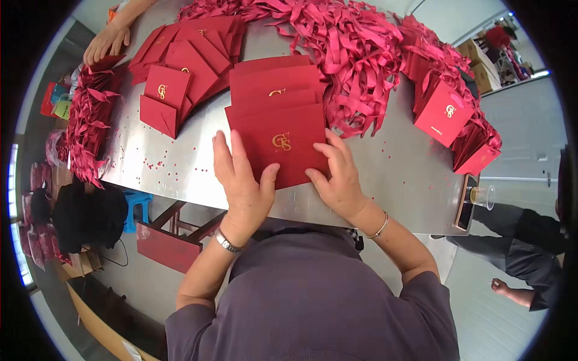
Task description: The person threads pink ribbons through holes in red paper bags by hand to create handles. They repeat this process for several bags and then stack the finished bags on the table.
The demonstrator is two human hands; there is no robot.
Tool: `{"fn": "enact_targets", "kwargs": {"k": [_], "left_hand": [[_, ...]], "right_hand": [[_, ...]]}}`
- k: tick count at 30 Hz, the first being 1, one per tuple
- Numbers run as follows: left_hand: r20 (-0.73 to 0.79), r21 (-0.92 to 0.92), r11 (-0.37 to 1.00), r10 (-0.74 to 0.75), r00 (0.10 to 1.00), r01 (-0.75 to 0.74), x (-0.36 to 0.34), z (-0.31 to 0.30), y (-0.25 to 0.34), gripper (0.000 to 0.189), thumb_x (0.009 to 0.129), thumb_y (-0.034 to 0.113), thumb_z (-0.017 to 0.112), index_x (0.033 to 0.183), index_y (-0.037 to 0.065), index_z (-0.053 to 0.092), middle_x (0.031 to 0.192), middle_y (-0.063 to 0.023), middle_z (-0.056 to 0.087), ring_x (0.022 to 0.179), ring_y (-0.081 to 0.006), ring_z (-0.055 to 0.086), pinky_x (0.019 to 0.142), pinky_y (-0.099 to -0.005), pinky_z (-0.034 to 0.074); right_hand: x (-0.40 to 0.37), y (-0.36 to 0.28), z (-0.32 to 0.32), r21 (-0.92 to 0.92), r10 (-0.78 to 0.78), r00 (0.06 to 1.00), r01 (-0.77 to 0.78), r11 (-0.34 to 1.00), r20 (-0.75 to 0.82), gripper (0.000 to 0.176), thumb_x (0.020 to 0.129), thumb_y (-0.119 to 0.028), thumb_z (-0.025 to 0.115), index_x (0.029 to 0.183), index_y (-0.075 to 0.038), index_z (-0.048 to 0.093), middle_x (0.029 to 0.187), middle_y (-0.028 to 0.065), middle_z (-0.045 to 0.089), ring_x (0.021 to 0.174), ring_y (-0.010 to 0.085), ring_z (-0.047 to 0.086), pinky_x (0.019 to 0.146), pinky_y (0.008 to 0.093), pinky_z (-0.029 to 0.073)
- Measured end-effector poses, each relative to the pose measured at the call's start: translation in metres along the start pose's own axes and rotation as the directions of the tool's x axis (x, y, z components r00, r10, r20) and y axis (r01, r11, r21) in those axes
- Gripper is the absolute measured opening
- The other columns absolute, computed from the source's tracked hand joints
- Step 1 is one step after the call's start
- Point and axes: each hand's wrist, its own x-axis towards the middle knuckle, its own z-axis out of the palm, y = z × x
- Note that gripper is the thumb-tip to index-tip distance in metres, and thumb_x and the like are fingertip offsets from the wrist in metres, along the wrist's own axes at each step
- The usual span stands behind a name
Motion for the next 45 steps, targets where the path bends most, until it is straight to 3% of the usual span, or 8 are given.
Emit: {"fn": "enact_targets", "kwargs": {"k": [10, 15, 17, 23, 28, 30, 32, 45], "left_hand": [[0.294, 0.151, 0.904, 0.346, 0.891, -0.401, 0.080, 0.005, 0.021, 0.046, 0.070, 0.013, 0.075, 0.113, 0.002, 0.059, 0.099, -0.0099, 0.056, 0.099, -0.0292, 0.053, 0.090, -0.0423, 0.039], [0.280, 0.105, 0.955, 0.240, 0.929, -0.278, 0.080, 0.007, 0.025, 0.045, 0.063, 0.006, 0.079, 0.104, 0.004, 0.060, 0.100, -0.0116, 0.057, 0.096, -0.0322, 0.053, 0.084, -0.0420, 0.042], [0.295, 0.096, 0.955, 0.243, 0.924, -0.282, 0.083, 0.005, 0.026, 0.042, 0.063, 0.005, 0.078, 0.101, 0.004, 0.060, 0.099, -0.0124, 0.059, 0.094, -0.0328, 0.054, 0.082, -0.0421, 0.043], [0.390, 0.003, 0.976, 0.201, 0.898, -0.220, 0.087, 0.005, 0.024, 0.034, 0.067, 0.001, 0.075, 0.097, 0.001, 0.059, 0.093, -0.0154, 0.064, 0.090, -0.0347, 0.059, 0.078, -0.0418, 0.048], [0.446, -0.003, 0.992, 0.115, 0.888, -0.127, 0.085, 0.012, 0.023, 0.036, 0.071, 0.003, 0.074, 0.105, 0.002, 0.061, 0.101, -0.0156, 0.065, 0.098, -0.0341, 0.060, 0.085, -0.0408, 0.049], [0.415, -0.036, 0.987, 0.155, 0.896, -0.154, 0.084, 0.014, 0.021, 0.036, 0.072, 0.004, 0.073, 0.106, 0.002, 0.062, 0.099, -0.0156, 0.065, 0.095, -0.0344, 0.060, 0.083, -0.0421, 0.048], [0.379, -0.071, 0.981, 0.196, 0.905, -0.182, 0.083, 0.016, 0.023, 0.035, 0.072, 0.005, 0.072, 0.106, 0.002, 0.062, 0.097, -0.0157, 0.066, 0.092, -0.0347, 0.060, 0.081, -0.0434, 0.048], [0.498, -0.116, 0.985, -0.056, 0.866, 0.131, 0.090, -0.003, 0.028, 0.030, 0.072, 0.007, 0.076, 0.098, -0.001, 0.064, 0.088, -0.0146, 0.067, 0.079, -0.0251, 0.064, 0.073, -0.0333, 0.050]], "right_hand": [[0.018, 0.018, -0.023, -0.065, -0.127, 0.989, 0.133, 0.989, 0.081, 0.046, 0.076, -0.014, 0.074, 0.118, -0.002, 0.058, 0.127, 0.0178, 0.057, 0.116, 0.0358, 0.053, 0.100, 0.0428, 0.042], [0.052, 0.043, -0.041, -0.199, -0.059, 0.990, 0.032, 0.980, -0.132, 0.026, 0.081, -0.012, 0.067, 0.104, -0.002, 0.061, 0.092, 0.0137, 0.065, 0.085, 0.0341, 0.059, 0.076, 0.0433, 0.048], [0.048, 0.051, -0.043, -0.450, 0.081, 0.984, -0.001, 0.893, 0.157, 0.019, 0.082, -0.010, 0.065, 0.099, -0.003, 0.062, 0.087, 0.0121, 0.065, 0.081, 0.0321, 0.060, 0.074, 0.0430, 0.048], [0.031, 0.052, -0.097, -0.233, -0.007, 0.997, -0.011, 0.972, -0.076, 0.004, 0.082, -0.007, 0.065, 0.085, -0.004, 0.063, 0.082, 0.0123, 0.065, 0.074, 0.0309, 0.062, 0.068, 0.0402, 0.048], [-0.005, 0.070, -0.158, -0.091, 0.274, 0.933, -0.301, 0.949, -0.232, 0.008, 0.087, -0.005, 0.068, 0.093, -0.001, 0.066, 0.080, 0.0070, 0.066, 0.071, 0.0122, 0.059, 0.066, 0.0259, 0.047], [-0.013, 0.082, -0.167, -0.099, 0.421, 0.890, -0.442, 0.892, -0.176, 0.011, 0.085, -0.007, 0.068, 0.095, -0.002, 0.067, 0.087, 0.0093, 0.067, 0.079, 0.0191, 0.063, 0.073, 0.0307, 0.050], [-0.015, 0.089, -0.168, -0.588, 0.184, 0.983, -0.148, 0.795, 0.000, 0.017, 0.082, -0.011, 0.069, 0.097, -0.004, 0.068, 0.095, 0.0114, 0.068, 0.091, 0.0278, 0.064, 0.083, 0.0378, 0.050], [0.030, 0.075, -0.090, -0.474, 0.206, 0.966, -0.255, 0.843, -0.153, 0.003, 0.086, -0.008, 0.060, 0.085, -0.005, 0.060, 0.082, 0.0142, 0.064, 0.080, 0.0342, 0.062, 0.070, 0.0430, 0.049]]}}
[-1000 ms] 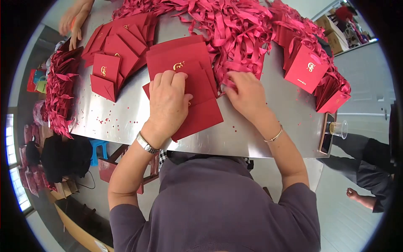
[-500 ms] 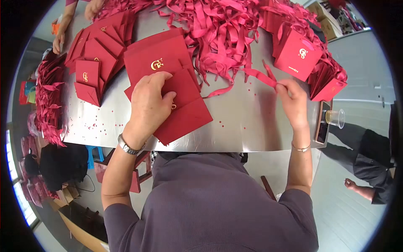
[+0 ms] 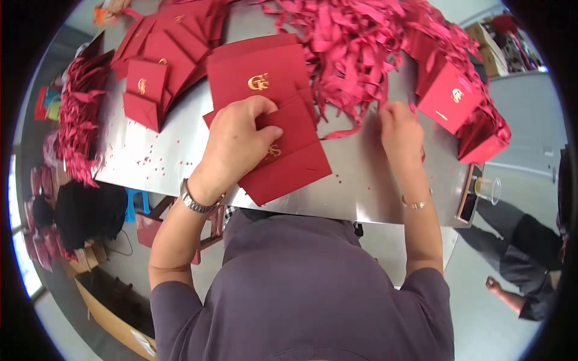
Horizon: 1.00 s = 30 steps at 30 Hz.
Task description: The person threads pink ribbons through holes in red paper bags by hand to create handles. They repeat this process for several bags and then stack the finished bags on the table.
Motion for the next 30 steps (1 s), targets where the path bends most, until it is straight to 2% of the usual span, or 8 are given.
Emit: {"fn": "enact_targets", "kwargs": {"k": [8, 9, 14, 16, 19, 20, 24, 30], "left_hand": [[0.038, -0.144, 0.987, -0.059, 0.998, 0.064, 0.002, -0.001, -0.010, 0.027, 0.074, 0.005, 0.076, 0.097, -0.004, 0.065, 0.081, -0.0089, 0.067, 0.070, -0.0132, 0.060, 0.066, -0.0288, 0.049], [0.062, -0.130, 0.988, -0.076, 0.995, 0.084, 0.003, 0.000, -0.011, 0.026, 0.074, 0.009, 0.073, 0.097, -0.002, 0.067, 0.083, -0.0173, 0.068, 0.075, -0.0286, 0.067, 0.069, -0.0366, 0.051], [0.056, -0.049, 0.996, -0.068, 0.996, 0.071, 0.003, 0.005, -0.009, 0.027, 0.074, 0.010, 0.073, 0.098, 0.000, 0.067, 0.083, -0.0180, 0.068, 0.078, -0.0325, 0.067, 0.070, -0.0390, 0.052], [0.058, 0.008, 0.999, -0.050, 0.997, 0.050, 0.001, 0.003, -0.007, 0.028, 0.075, 0.006, 0.075, 0.100, -0.002, 0.065, 0.082, -0.0116, 0.068, 0.074, -0.0185, 0.064, 0.070, -0.0308, 0.051], [0.083, -0.027, 0.996, -0.080, 0.993, 0.082, -0.002, -0.003, -0.004, 0.027, 0.076, 0.007, 0.075, 0.100, -0.002, 0.065, 0.082, -0.0112, 0.068, 0.074, -0.0182, 0.064, 0.069, -0.0302, 0.051], [0.102, -0.069, 0.992, -0.100, 0.990, 0.108, -0.002, -0.004, -0.004, 0.023, 0.075, 0.012, 0.072, 0.095, 0.001, 0.067, 0.085, -0.0164, 0.069, 0.081, -0.0325, 0.067, 0.073, -0.0391, 0.052], [0.142, -0.118, 0.986, -0.101, 0.985, 0.119, -0.007, -0.002, -0.009, 0.022, 0.076, 0.012, 0.071, 0.095, 0.001, 0.067, 0.085, -0.0169, 0.069, 0.082, -0.0329, 0.067, 0.073, -0.0393, 0.052], [0.101, -0.129, 0.987, -0.080, 0.992, 0.092, -0.024, 0.002, -0.013, 0.020, 0.078, 0.011, 0.069, 0.094, -0.001, 0.067, 0.085, -0.0176, 0.068, 0.081, -0.0344, 0.066, 0.073, -0.0391, 0.052]], "right_hand": [[-0.016, -0.012, -0.010, 0.175, 0.100, 0.995, -0.099, 0.979, 0.003, 0.009, 0.087, -0.010, 0.061, 0.091, -0.002, 0.064, 0.088, 0.0134, 0.067, 0.088, 0.0319, 0.063, 0.075, 0.0416, 0.050], [-0.020, -0.013, -0.011, 0.198, 0.154, 0.988, -0.156, 0.968, 0.024, 0.010, 0.086, -0.012, 0.064, 0.089, -0.003, 0.065, 0.090, 0.0131, 0.067, 0.088, 0.0325, 0.063, 0.074, 0.0420, 0.050], [-0.030, -0.020, -0.008, -0.028, 0.068, 0.990, -0.065, 0.997, 0.120, 0.014, 0.083, -0.016, 0.066, 0.089, -0.004, 0.064, 0.089, 0.0118, 0.066, 0.083, 0.0331, 0.061, 0.072, 0.0411, 0.050], [-0.031, -0.024, -0.003, -0.023, 0.050, 0.984, -0.047, 0.999, 0.169, 0.013, 0.083, -0.015, 0.066, 0.089, -0.004, 0.064, 0.088, 0.0115, 0.065, 0.084, 0.0327, 0.061, 0.073, 0.0412, 0.050], [-0.029, -0.044, -0.008, 0.296, 0.178, 0.983, -0.185, 0.937, 0.051, 0.006, 0.085, -0.008, 0.066, 0.088, -0.004, 0.062, 0.080, 0.0115, 0.064, 0.070, 0.0269, 0.062, 0.063, 0.0362, 0.049], [-0.030, -0.060, -0.014, 0.388, 0.147, 0.986, -0.167, 0.907, 0.082, 0.007, 0.085, -0.007, 0.066, 0.088, -0.004, 0.062, 0.079, 0.0117, 0.064, 0.067, 0.0260, 0.061, 0.060, 0.0353, 0.049], [-0.032, -0.111, -0.007, 0.536, -0.183, 0.978, 0.103, 0.838, 0.098, 0.008, 0.084, -0.008, 0.067, 0.087, -0.003, 0.061, 0.075, 0.0115, 0.063, 0.063, 0.0282, 0.062, 0.057, 0.0368, 0.048], [-0.033, -0.126, 0.013, 0.522, -0.141, 0.963, 0.001, 0.853, 0.229, 0.008, 0.086, -0.013, 0.066, 0.086, -0.006, 0.062, 0.070, 0.0108, 0.064, 0.062, 0.0295, 0.062, 0.055, 0.0385, 0.047]]}}
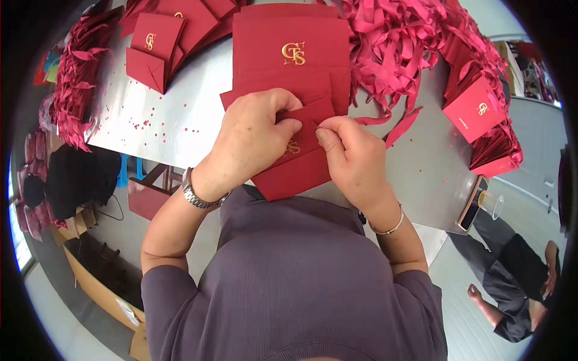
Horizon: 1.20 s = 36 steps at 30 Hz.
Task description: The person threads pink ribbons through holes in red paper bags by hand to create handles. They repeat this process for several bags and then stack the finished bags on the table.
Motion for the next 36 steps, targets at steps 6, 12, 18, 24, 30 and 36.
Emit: {"fn": "enact_targets", "kwargs": {"k": [6, 12, 18, 24, 30, 36], "left_hand": [[0.075, -0.142, 0.986, -0.072, 0.995, 0.082, 0.000, -0.001, -0.006, 0.021, 0.079, 0.010, 0.067, 0.096, -0.003, 0.067, 0.085, -0.0188, 0.068, 0.082, -0.0331, 0.067, 0.073, -0.0374, 0.052], [0.080, -0.158, 0.982, -0.095, 0.992, 0.107, -0.002, -0.001, -0.006, 0.017, 0.082, 0.003, 0.067, 0.098, -0.004, 0.066, 0.082, -0.0074, 0.070, 0.075, -0.0100, 0.062, 0.070, -0.0263, 0.050], [-0.001, -0.128, 0.990, -0.054, 0.999, 0.053, -0.010, 0.007, -0.003, 0.020, 0.080, 0.010, 0.067, 0.096, -0.001, 0.068, 0.086, -0.0174, 0.069, 0.080, -0.0338, 0.067, 0.071, -0.0396, 0.053], [-0.118, 0.130, 0.971, 0.217, 0.969, -0.202, -0.015, 0.016, 0.000, 0.018, 0.078, 0.002, 0.067, 0.096, -0.001, 0.065, 0.084, -0.0168, 0.069, 0.078, -0.0300, 0.069, 0.068, -0.0345, 0.054], [0.034, -0.107, 0.992, 0.070, 0.997, -0.066, -0.015, 0.007, 0.001, 0.017, 0.084, 0.002, 0.061, 0.099, -0.002, 0.065, 0.088, -0.0142, 0.070, 0.086, -0.0214, 0.069, 0.075, -0.0319, 0.053], [0.373, -0.288, 0.954, 0.037, 0.927, 0.078, 0.011, -0.023, -0.020, 0.020, 0.091, 0.005, 0.055, 0.106, -0.003, 0.067, 0.092, -0.0081, 0.071, 0.086, -0.0111, 0.063, 0.079, -0.0256, 0.049]], "right_hand": [[0.006, 0.001, 0.000, -0.098, -0.033, 0.998, 0.039, 0.994, 0.055, 0.011, 0.086, -0.017, 0.066, 0.083, -0.007, 0.062, 0.066, 0.0098, 0.063, 0.059, 0.0292, 0.062, 0.053, 0.0397, 0.046], [0.012, -0.005, -0.003, -0.123, -0.021, 0.991, 0.037, 0.992, 0.131, 0.010, 0.086, -0.013, 0.065, 0.084, -0.004, 0.063, 0.067, 0.0105, 0.063, 0.060, 0.0266, 0.062, 0.055, 0.0369, 0.047], [0.020, -0.013, -0.008, -0.076, 0.095, 0.979, -0.083, 0.994, 0.182, 0.012, 0.085, -0.017, 0.064, 0.082, -0.005, 0.064, 0.068, 0.0139, 0.063, 0.061, 0.0329, 0.063, 0.056, 0.0422, 0.048], [0.028, -0.029, -0.014, -0.308, 0.042, 0.964, 0.042, 0.951, 0.261, 0.013, 0.083, -0.015, 0.062, 0.079, -0.003, 0.061, 0.065, 0.0155, 0.062, 0.060, 0.0353, 0.063, 0.057, 0.0433, 0.050], [0.032, -0.022, -0.012, -0.376, -0.114, 0.945, 0.231, 0.897, 0.307, 0.015, 0.085, -0.016, 0.061, 0.075, -0.004, 0.057, 0.064, 0.0141, 0.061, 0.059, 0.0324, 0.063, 0.053, 0.0426, 0.049], [0.017, -0.019, -0.003, -0.226, -0.123, 0.967, 0.174, 0.959, 0.222, 0.015, 0.085, -0.016, 0.065, 0.078, -0.005, 0.058, 0.066, 0.0111, 0.062, 0.061, 0.0295, 0.063, 0.053, 0.0406, 0.047]]}}
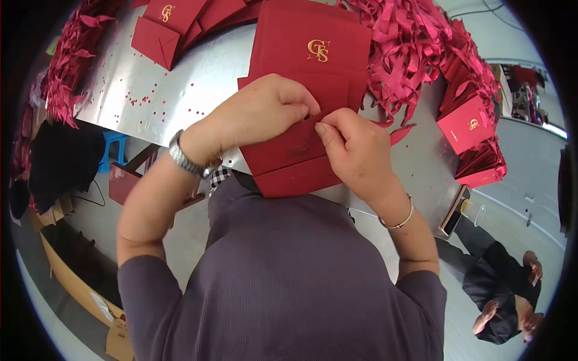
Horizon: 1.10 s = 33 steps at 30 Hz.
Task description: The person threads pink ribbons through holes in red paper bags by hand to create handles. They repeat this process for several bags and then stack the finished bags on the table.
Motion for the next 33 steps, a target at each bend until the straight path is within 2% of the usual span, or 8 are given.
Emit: {"fn": "enact_targets", "kwargs": {"k": [7, 13, 17, 21, 23, 27, 31, 33], "left_hand": [[0.050, 0.220, 0.965, 0.131, 0.990, -0.139, 0.004, -0.003, 0.004, 0.018, 0.083, 0.008, 0.061, 0.096, -0.001, 0.070, 0.088, -0.0175, 0.070, 0.083, -0.0285, 0.067, 0.077, -0.0357, 0.053], [-0.423, 0.350, 0.909, 0.367, 0.829, -0.224, 0.003, 0.010, -0.024, 0.011, 0.081, 0.007, 0.063, 0.086, 0.000, 0.069, 0.073, -0.0187, 0.065, 0.069, -0.0349, 0.066, 0.066, -0.0380, 0.054], [-0.589, -0.283, 0.959, -0.192, 0.785, 0.022, -0.004, -0.012, -0.023, 0.020, 0.092, 0.015, 0.060, 0.098, -0.003, 0.067, 0.076, -0.0062, 0.067, 0.063, -0.0113, 0.067, 0.055, -0.0241, 0.053], [-0.672, -0.241, 0.971, -0.169, 0.721, 0.003, -0.011, -0.005, -0.029, 0.018, 0.090, 0.012, 0.061, 0.100, -0.002, 0.067, 0.078, -0.0085, 0.068, 0.062, -0.0136, 0.067, 0.055, -0.0255, 0.051], [-0.834, 0.199, 0.979, 0.194, 0.516, -0.046, -0.016, -0.001, -0.037, 0.017, 0.088, 0.009, 0.061, 0.101, 0.000, 0.066, 0.082, -0.0095, 0.069, 0.060, -0.0160, 0.065, 0.054, -0.0289, 0.050], [-0.453, 0.647, 0.757, 0.475, 0.754, -0.089, -0.053, 0.013, -0.038, 0.019, 0.076, 0.007, 0.071, 0.095, 0.005, 0.069, 0.087, -0.0100, 0.062, 0.083, -0.0290, 0.062, 0.071, -0.0375, 0.050], [-0.484, 0.453, 0.890, 0.292, 0.825, -0.050, -0.065, 0.021, -0.034, 0.020, 0.075, 0.005, 0.072, 0.094, 0.004, 0.069, 0.093, -0.0119, 0.062, 0.084, -0.0292, 0.061, 0.072, -0.0362, 0.051], [-0.483, 0.517, 0.851, 0.378, 0.790, -0.092, -0.067, 0.027, -0.028, 0.019, 0.075, 0.005, 0.072, 0.094, 0.004, 0.070, 0.095, -0.0117, 0.062, 0.085, -0.0297, 0.061, 0.073, -0.0365, 0.051]], "right_hand": [[-0.008, 0.001, 0.007, 0.215, 0.140, 0.990, -0.133, 0.968, -0.018, 0.015, 0.084, -0.018, 0.069, 0.088, -0.005, 0.063, 0.072, 0.0115, 0.065, 0.062, 0.0282, 0.063, 0.056, 0.0377, 0.048], [-0.012, 0.014, 0.022, 0.280, 0.191, 0.981, -0.190, 0.941, 0.025, 0.027, 0.080, -0.020, 0.073, 0.100, -0.005, 0.064, 0.084, 0.0129, 0.068, 0.068, 0.0275, 0.066, 0.062, 0.0358, 0.050], [-0.009, 0.019, 0.017, 0.179, 0.135, 0.990, -0.138, 0.974, 0.025, 0.027, 0.078, -0.019, 0.073, 0.099, -0.005, 0.065, 0.082, 0.0123, 0.068, 0.068, 0.0271, 0.066, 0.061, 0.0358, 0.050], [-0.009, 0.025, 0.021, 0.195, 0.096, 0.995, -0.095, 0.976, 0.007, 0.024, 0.077, -0.017, 0.073, 0.097, -0.006, 0.066, 0.079, 0.0114, 0.068, 0.066, 0.0276, 0.065, 0.059, 0.0357, 0.050], [-0.010, 0.024, 0.020, 0.199, 0.099, 0.995, -0.097, 0.975, 0.001, 0.024, 0.077, -0.017, 0.073, 0.097, -0.006, 0.066, 0.078, 0.0112, 0.068, 0.065, 0.0279, 0.065, 0.059, 0.0357, 0.050], [-0.010, 0.021, 0.017, 0.226, 0.164, 0.983, -0.179, 0.958, 0.084, 0.024, 0.079, -0.010, 0.073, 0.099, 0.000, 0.065, 0.084, 0.0129, 0.069, 0.076, 0.0215, 0.068, 0.071, 0.0306, 0.052], [-0.011, 0.022, 0.011, 0.278, 0.139, 0.984, -0.166, 0.946, 0.113, 0.021, 0.081, -0.006, 0.071, 0.100, 0.001, 0.064, 0.086, 0.0090, 0.070, 0.080, 0.0141, 0.066, 0.072, 0.0277, 0.051], [-0.013, 0.023, 0.003, 0.326, 0.175, 0.973, -0.216, 0.921, 0.151, 0.021, 0.082, -0.005, 0.070, 0.101, 0.002, 0.064, 0.087, 0.0069, 0.069, 0.081, 0.0117, 0.065, 0.072, 0.0264, 0.050]]}}
